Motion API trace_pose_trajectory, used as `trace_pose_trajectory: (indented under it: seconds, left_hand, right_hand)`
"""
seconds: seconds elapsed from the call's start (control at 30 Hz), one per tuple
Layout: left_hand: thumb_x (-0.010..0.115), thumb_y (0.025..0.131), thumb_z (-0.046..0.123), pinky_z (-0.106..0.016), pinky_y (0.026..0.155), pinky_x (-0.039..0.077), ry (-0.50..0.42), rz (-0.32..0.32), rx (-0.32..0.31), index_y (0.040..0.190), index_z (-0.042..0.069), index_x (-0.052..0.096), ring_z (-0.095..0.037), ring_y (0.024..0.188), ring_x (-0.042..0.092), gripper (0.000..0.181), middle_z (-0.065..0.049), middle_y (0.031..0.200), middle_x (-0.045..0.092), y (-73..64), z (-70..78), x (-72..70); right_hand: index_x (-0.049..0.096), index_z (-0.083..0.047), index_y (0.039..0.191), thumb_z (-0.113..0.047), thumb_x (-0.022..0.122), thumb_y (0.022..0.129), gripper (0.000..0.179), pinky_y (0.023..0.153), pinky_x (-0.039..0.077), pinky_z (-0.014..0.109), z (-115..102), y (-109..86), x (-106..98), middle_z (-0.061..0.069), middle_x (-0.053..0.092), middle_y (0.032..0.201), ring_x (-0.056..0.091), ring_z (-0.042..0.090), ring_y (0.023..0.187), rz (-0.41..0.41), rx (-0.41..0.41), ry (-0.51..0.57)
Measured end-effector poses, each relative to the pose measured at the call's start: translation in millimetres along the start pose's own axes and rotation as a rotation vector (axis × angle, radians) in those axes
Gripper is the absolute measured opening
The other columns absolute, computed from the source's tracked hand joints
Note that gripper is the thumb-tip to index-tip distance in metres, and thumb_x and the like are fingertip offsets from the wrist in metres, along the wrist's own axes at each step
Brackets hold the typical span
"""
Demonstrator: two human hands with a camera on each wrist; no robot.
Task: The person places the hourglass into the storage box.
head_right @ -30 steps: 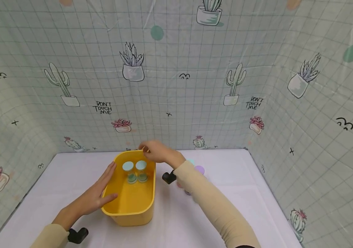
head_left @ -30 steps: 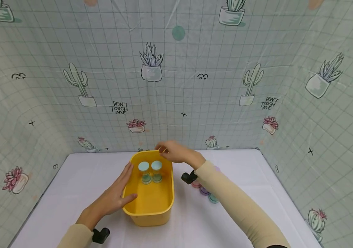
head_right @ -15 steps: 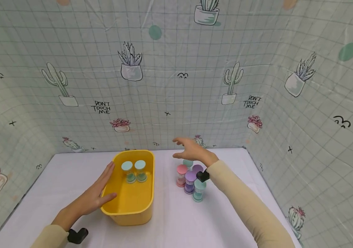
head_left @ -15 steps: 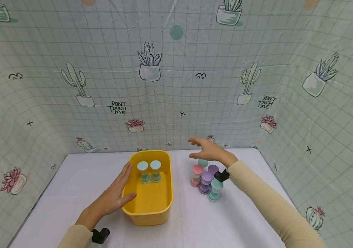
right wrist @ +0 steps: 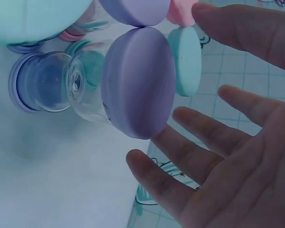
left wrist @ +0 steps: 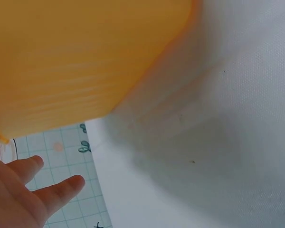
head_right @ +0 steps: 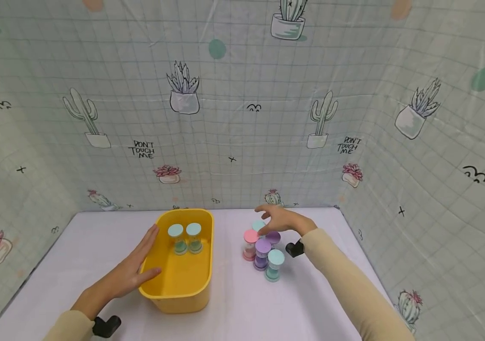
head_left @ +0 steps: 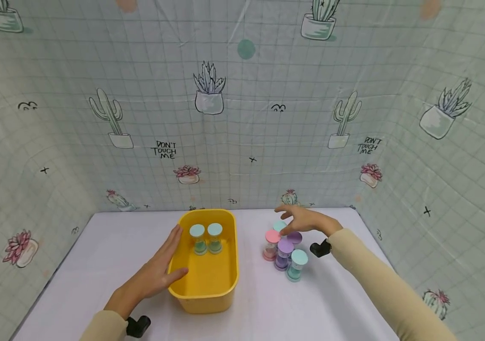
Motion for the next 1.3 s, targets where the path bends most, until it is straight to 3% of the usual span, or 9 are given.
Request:
trace_pose_trajectory:
  seconds: [0.13, 0.33, 0.6, 0.83, 1.07, 1.3]
  left_hand:
    - [0.058, 0.098, 0.051, -0.071, 0.12, 0.022, 0.003, -0.007, -0.008, 0.167, 0.011, 0.004, -0.044, 0.158, 0.015, 0.096, -0.013, 0.175, 0.0, 0.6, -0.6, 0.2]
    - [0.058, 0.098, 0.052, -0.07, 0.12, 0.022, 0.011, -0.017, -0.019, 0.167, 0.012, 0.004, -0.044, 0.158, 0.014, 0.097, -0.012, 0.175, -0.001, 0.2, -0.7, 0.3]
    - [0.06, 0.097, 0.05, -0.07, 0.12, 0.023, 0.018, -0.006, -0.002, 0.166, 0.01, 0.005, -0.045, 0.158, 0.015, 0.097, -0.014, 0.175, 0.0, 1.2, 0.3, -2.2]
    - [0.058, 0.097, 0.05, -0.071, 0.119, 0.023, 0.007, -0.005, -0.003, 0.166, 0.01, 0.005, -0.046, 0.157, 0.015, 0.096, -0.014, 0.174, 0.0, 0.9, 0.2, 0.4]
    - [0.059, 0.097, 0.05, -0.072, 0.118, 0.023, -0.008, -0.003, 0.013, 0.167, 0.01, 0.005, -0.047, 0.157, 0.015, 0.096, -0.015, 0.174, 0.001, 0.3, 0.9, 0.7]
    - [0.061, 0.097, 0.049, -0.071, 0.119, 0.023, -0.015, -0.007, 0.016, 0.166, 0.01, 0.004, -0.047, 0.157, 0.014, 0.098, -0.015, 0.174, 0.0, 0.2, 1.1, 1.2]
  right_hand:
    - [0.041, -0.009, 0.154, -0.022, 0.077, 0.087, 0.078, 0.113, 0.042, 0.065, 4.1, 2.7, 5.0, 0.027, 0.05, 0.152, 0.045, 0.048, 0.142, -0.016, 0.014, 0.015]
    - [0.048, -0.014, 0.151, -0.022, 0.076, 0.086, 0.071, 0.115, 0.04, 0.064, 9.4, 7.4, 7.5, 0.025, 0.052, 0.151, 0.048, 0.044, 0.141, -0.018, 0.052, 0.022]
    - [0.057, -0.013, 0.144, -0.019, 0.074, 0.083, 0.064, 0.113, 0.042, 0.062, 7.8, 10.1, 6.8, 0.025, 0.054, 0.148, 0.049, 0.045, 0.14, -0.02, 0.039, 0.019]
    - [0.064, -0.009, 0.138, -0.017, 0.075, 0.08, 0.059, 0.105, 0.05, 0.05, 10.4, 10.7, 9.5, 0.013, 0.064, 0.135, 0.058, 0.03, 0.123, -0.026, 0.057, 0.039]
    - [0.064, -0.009, 0.135, -0.017, 0.075, 0.08, 0.057, 0.095, 0.055, 0.043, 10.4, 11.0, 11.8, 0.017, 0.064, 0.133, 0.062, 0.026, 0.11, -0.045, 0.08, 0.041]
    - [0.063, -0.007, 0.135, -0.023, 0.074, 0.083, 0.056, 0.103, 0.054, 0.049, 10.4, 14.4, 8.8, 0.022, 0.061, 0.139, 0.062, 0.032, 0.122, -0.026, 0.08, -0.017]
Point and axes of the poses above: each hand's wrist, its own y-axis towards the middle knuckle, its own x-axis out of the palm, z = x × y, the point moved 8 cm from there along y, towards the middle knuckle
